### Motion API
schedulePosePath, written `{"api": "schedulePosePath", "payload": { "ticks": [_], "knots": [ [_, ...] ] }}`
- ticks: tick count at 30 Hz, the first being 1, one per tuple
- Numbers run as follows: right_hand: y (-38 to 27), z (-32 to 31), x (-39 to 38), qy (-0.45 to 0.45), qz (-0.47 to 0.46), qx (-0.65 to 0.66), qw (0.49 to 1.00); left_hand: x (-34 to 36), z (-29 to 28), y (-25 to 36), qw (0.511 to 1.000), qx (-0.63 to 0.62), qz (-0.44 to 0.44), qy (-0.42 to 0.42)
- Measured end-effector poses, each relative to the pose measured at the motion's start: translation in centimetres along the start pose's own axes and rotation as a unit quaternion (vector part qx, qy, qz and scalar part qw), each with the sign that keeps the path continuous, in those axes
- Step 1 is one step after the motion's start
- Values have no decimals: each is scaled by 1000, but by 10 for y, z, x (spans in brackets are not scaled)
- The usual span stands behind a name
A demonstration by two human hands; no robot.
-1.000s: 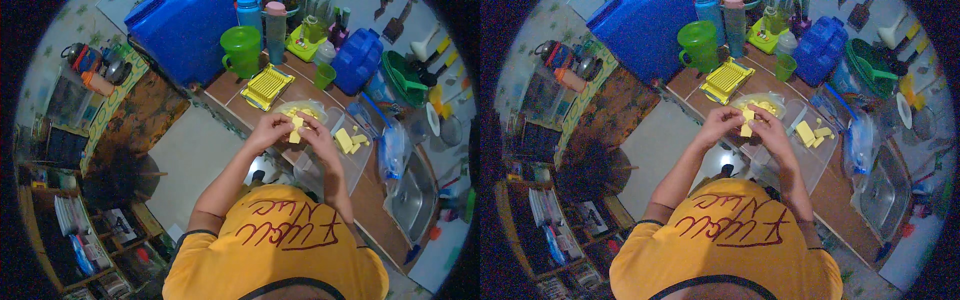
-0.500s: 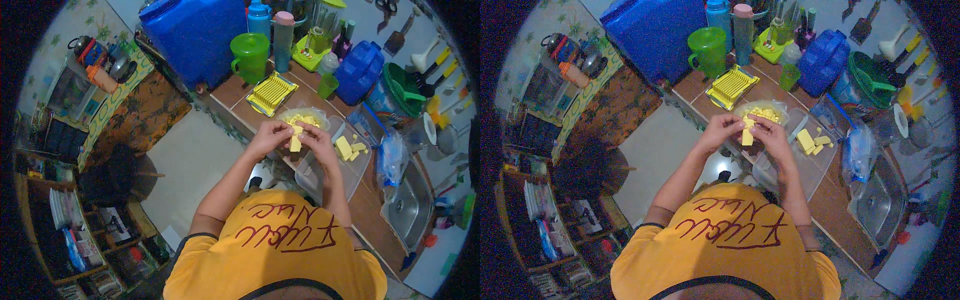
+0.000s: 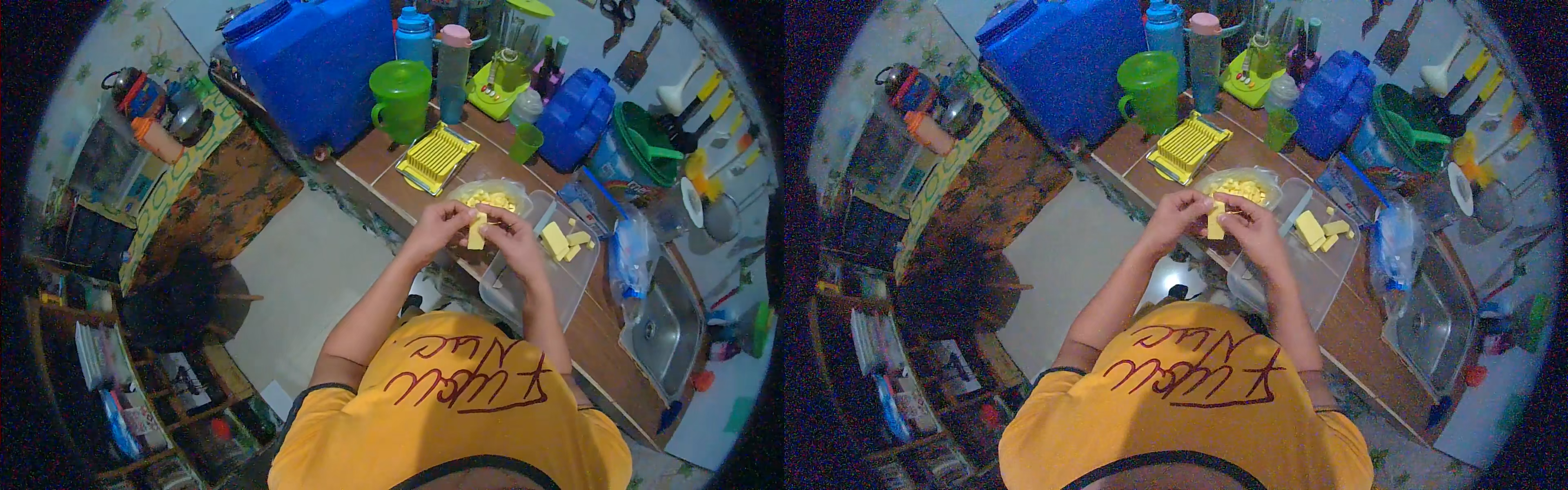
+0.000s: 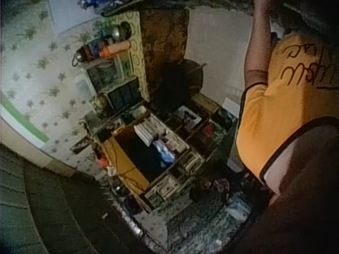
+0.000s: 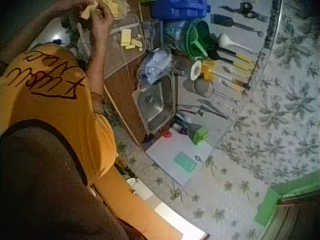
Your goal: The person breaks pieces of cheese into smaller chunks by hand and places them into a plastic bag.
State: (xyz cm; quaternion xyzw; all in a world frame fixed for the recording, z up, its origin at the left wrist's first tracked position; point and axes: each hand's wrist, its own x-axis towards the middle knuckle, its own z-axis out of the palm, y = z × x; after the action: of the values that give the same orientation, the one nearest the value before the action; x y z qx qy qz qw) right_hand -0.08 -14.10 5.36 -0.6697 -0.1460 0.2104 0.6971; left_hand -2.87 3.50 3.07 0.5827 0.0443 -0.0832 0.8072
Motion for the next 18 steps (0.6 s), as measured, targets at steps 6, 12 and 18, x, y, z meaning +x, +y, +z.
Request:
{"api": "schedulePosePath", "payload": {
  "ticks": [6,12,18],
  "knots": [
    [-7,2,2,7,7,-15,1000,8,-4,-8,999,-37,8,-8],
    [-10,0,4,24,23,22,999,14,0,-5,999,-25,3,-20],
    [-3,-6,8,54,16,-13,998,22,-2,-8,998,-58,0,-17]
  ]
}}
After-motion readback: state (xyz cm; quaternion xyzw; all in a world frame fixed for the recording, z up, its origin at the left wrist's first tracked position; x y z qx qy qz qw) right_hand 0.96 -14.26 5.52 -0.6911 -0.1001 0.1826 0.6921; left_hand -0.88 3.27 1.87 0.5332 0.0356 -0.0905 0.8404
